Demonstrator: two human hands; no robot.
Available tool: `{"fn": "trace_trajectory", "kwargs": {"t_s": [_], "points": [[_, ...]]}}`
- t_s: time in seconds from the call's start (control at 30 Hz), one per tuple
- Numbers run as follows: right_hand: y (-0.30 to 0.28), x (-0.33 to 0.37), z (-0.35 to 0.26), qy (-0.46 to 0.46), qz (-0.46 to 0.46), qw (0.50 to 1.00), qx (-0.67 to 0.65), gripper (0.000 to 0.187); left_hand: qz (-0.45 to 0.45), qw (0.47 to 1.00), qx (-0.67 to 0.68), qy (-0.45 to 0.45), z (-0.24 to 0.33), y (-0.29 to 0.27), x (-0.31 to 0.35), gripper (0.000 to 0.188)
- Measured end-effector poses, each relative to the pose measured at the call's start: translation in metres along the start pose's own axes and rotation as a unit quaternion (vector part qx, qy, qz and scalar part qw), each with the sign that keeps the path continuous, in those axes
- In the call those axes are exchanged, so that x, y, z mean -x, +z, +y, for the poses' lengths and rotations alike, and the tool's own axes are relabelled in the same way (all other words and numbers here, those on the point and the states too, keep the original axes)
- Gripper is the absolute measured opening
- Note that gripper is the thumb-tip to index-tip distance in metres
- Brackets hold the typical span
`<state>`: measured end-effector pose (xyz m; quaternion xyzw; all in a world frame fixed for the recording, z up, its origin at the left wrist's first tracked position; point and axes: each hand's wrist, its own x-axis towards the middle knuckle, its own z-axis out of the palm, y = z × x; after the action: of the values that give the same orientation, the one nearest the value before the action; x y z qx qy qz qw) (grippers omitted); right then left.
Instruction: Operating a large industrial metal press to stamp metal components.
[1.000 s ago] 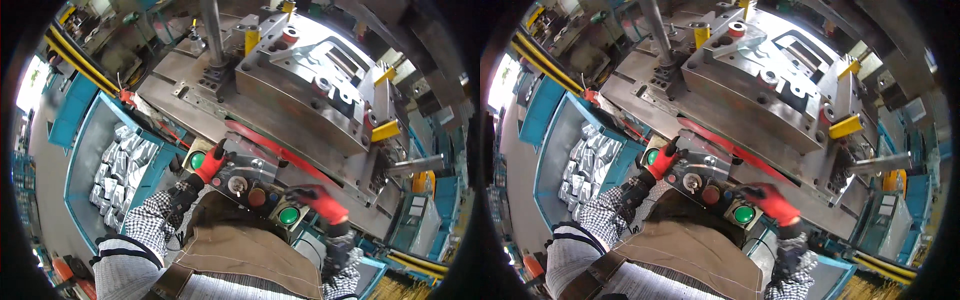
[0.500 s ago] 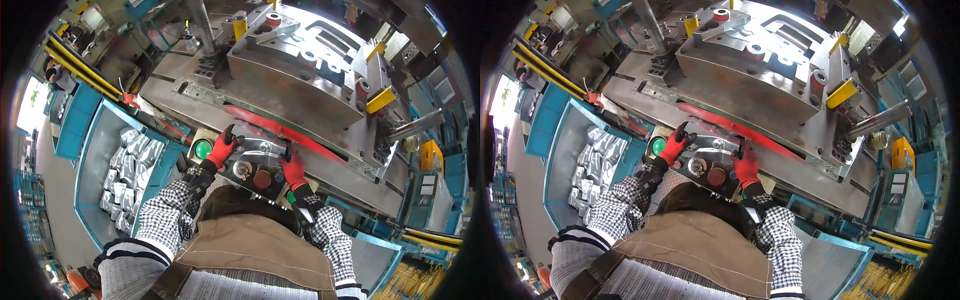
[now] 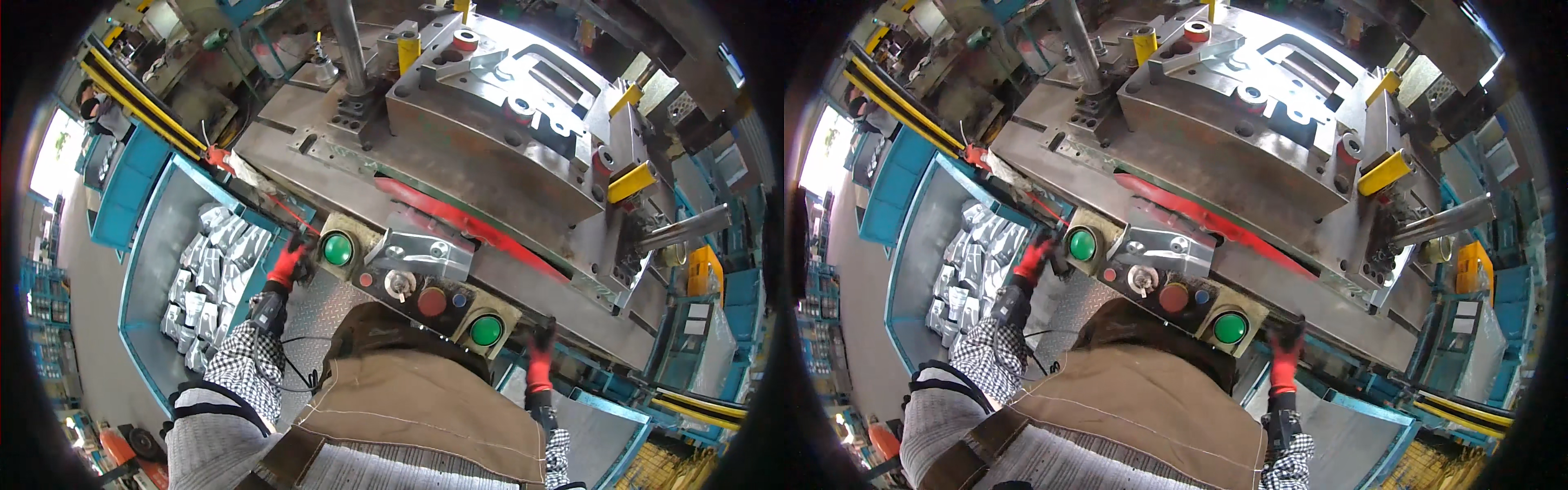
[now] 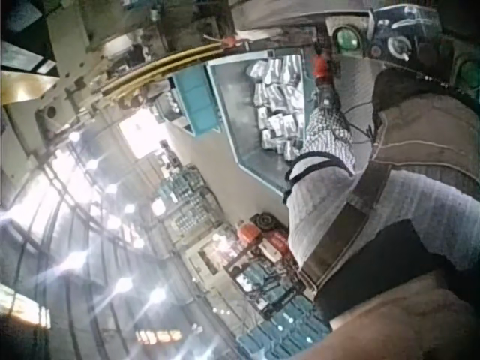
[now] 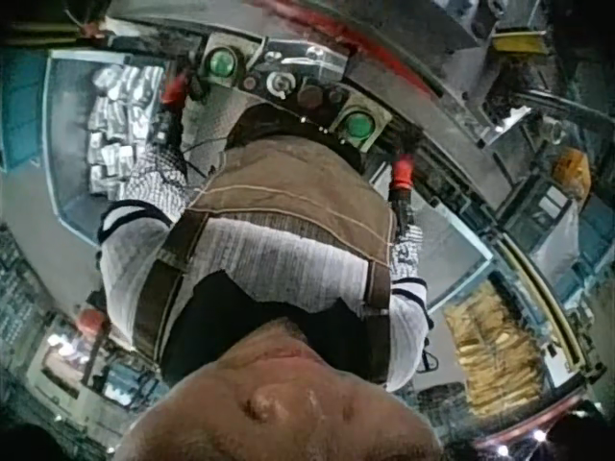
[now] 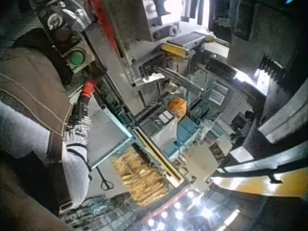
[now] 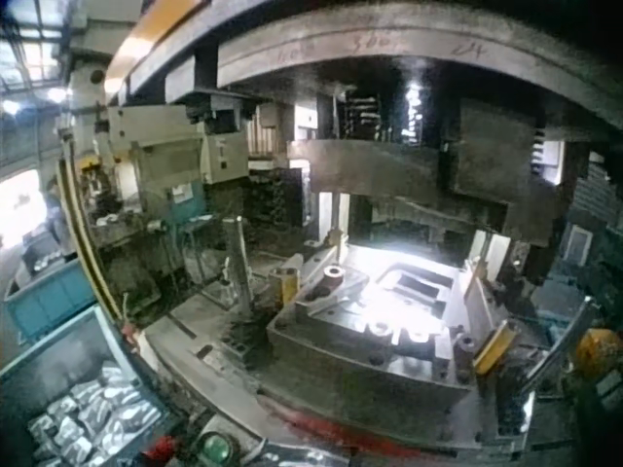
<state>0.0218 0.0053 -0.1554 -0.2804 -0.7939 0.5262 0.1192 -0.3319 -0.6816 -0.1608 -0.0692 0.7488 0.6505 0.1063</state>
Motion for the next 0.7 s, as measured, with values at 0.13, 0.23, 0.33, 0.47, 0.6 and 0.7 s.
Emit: {"fn": "trace_trajectory", "kwargs": {"t_s": [0.13, 0.23, 0.33, 0.47, 0.6, 0.7], "points": [[0.058, 0.027, -0.004, 0.074, -0.106, 0.992, 0.014, 0.106, -0.018, 0.992, 0.012, -0.122, -0.046, 0.035, -0.006, 0.074], [0.074, 0.022, -0.025, 0.133, -0.136, 0.977, -0.094, 0.100, -0.032, 0.999, 0.014, -0.042, -0.056, 0.039, -0.011, 0.067], [0.074, 0.020, -0.028, 0.078, -0.130, 0.986, -0.069, 0.095, -0.016, 1.000, 0.005, -0.013, -0.057, 0.044, -0.010, 0.065], [0.075, 0.016, -0.019, 0.059, -0.104, 0.989, 0.083, 0.096, -0.001, 0.999, 0.001, -0.033, -0.040, 0.049, -0.003, 0.068], [0.080, 0.018, -0.013, 0.026, -0.113, 0.990, -0.081, 0.083, -0.030, 0.996, 0.084, -0.007, -0.016, 0.057, 0.013, 0.068], [0.073, 0.014, 0.005, 0.013, -0.123, 0.990, -0.070, 0.083, -0.044, 0.995, 0.085, 0.025, 0.003, 0.075, 0.011, 0.068]]}}
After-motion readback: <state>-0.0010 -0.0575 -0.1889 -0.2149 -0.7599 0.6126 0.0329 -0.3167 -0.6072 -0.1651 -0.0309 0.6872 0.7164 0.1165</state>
